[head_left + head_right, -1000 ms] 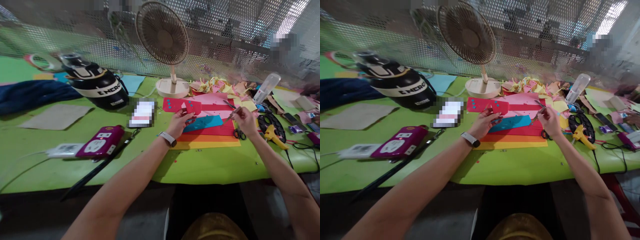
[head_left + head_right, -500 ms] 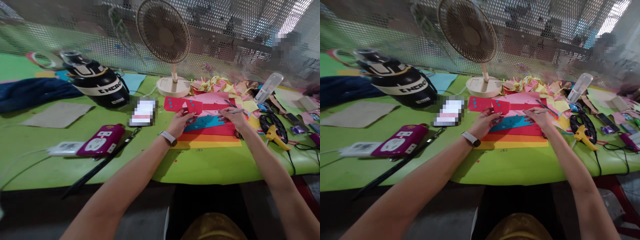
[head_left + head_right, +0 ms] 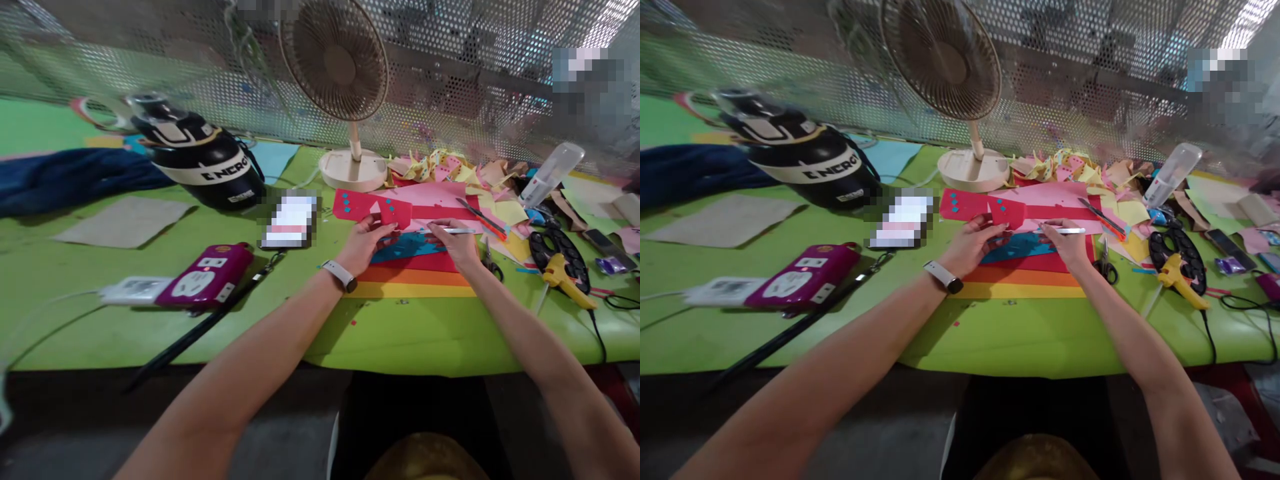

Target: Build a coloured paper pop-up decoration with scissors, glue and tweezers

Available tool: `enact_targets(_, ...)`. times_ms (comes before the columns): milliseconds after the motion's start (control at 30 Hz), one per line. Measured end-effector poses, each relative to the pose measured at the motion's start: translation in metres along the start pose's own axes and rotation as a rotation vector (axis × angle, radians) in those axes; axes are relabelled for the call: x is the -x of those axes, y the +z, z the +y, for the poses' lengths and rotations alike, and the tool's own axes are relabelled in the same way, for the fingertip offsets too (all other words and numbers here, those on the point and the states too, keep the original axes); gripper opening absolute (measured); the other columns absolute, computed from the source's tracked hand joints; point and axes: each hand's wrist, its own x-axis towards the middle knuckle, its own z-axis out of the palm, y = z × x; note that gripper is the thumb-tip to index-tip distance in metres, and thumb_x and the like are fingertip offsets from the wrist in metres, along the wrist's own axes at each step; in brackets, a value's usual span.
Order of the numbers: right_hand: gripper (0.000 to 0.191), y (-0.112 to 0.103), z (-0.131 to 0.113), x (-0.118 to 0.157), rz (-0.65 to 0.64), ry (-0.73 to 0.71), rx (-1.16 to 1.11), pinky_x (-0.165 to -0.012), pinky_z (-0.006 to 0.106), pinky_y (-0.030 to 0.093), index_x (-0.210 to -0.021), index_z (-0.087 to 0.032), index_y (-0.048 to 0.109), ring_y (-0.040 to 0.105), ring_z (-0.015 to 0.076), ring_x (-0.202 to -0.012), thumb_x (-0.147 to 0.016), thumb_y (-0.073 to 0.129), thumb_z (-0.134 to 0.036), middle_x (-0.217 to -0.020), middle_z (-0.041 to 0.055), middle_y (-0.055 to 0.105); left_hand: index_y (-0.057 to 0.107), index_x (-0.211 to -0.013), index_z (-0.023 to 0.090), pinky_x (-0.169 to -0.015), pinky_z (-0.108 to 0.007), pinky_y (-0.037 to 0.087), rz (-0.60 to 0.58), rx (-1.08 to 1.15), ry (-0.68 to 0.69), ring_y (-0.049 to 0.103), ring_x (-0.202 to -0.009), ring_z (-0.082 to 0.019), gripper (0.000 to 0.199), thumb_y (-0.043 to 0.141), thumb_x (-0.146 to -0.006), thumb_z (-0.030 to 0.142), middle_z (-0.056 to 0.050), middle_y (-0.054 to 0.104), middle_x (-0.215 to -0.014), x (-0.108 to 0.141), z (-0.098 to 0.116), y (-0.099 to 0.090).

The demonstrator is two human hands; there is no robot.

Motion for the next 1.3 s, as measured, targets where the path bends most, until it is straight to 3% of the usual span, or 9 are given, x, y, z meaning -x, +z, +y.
enact_targets(367, 0.035, -0.0006, 0.0074, -0.0039, 0.008, -0.022, 0.022, -0.050, 0.024, 0.050, -0.077, -0.022, 0.059, 0.069, 0.0166, -0.058, -0.062, 0.079, -0.047, -0.063, -0.0018, 0.069, 0.063, -0.089, 0.018, -0.068, -0.027, 0.052, -0.010, -0.033, 0.003, 0.067, -0.073, -0.015, 0.027, 0.078, -0.067, 0.018, -0.003, 0.072, -0.083, 0.0020, 0.0016, 0.0001)
enact_targets(900, 0.031, 0.0001, 0.0074, -0.0039, -0.010, -0.001, 0.020, -0.052, 0.027, 0.050, -0.075, -0.024, 0.061, 0.069, 0.0180, -0.059, -0.062, 0.081, -0.044, -0.065, -0.0006, 0.070, 0.061, -0.092, 0.018, -0.070, -0.029, 0.052, -0.027, -0.066, 0.020, 0.068, -0.077, -0.017, 0.034, 0.079, -0.064, 0.024, -0.005, 0.073, -0.087, 0.0005, -0.0006, -0.0017)
enact_targets(1300, 0.040, 0.0009, 0.0048, -0.0019, 0.001, -0.004, 0.053, -0.047, 0.027, 0.049, -0.073, -0.026, 0.059, 0.068, 0.0181, -0.056, -0.058, 0.081, -0.055, -0.063, -0.0012, 0.069, 0.061, -0.091, 0.018, -0.068, -0.028, 0.052, -0.029, -0.072, 0.021, 0.068, -0.076, -0.017, 0.032, 0.079, -0.065, 0.024, -0.005, 0.073, -0.085, 0.0012, 0.0005, -0.0006)
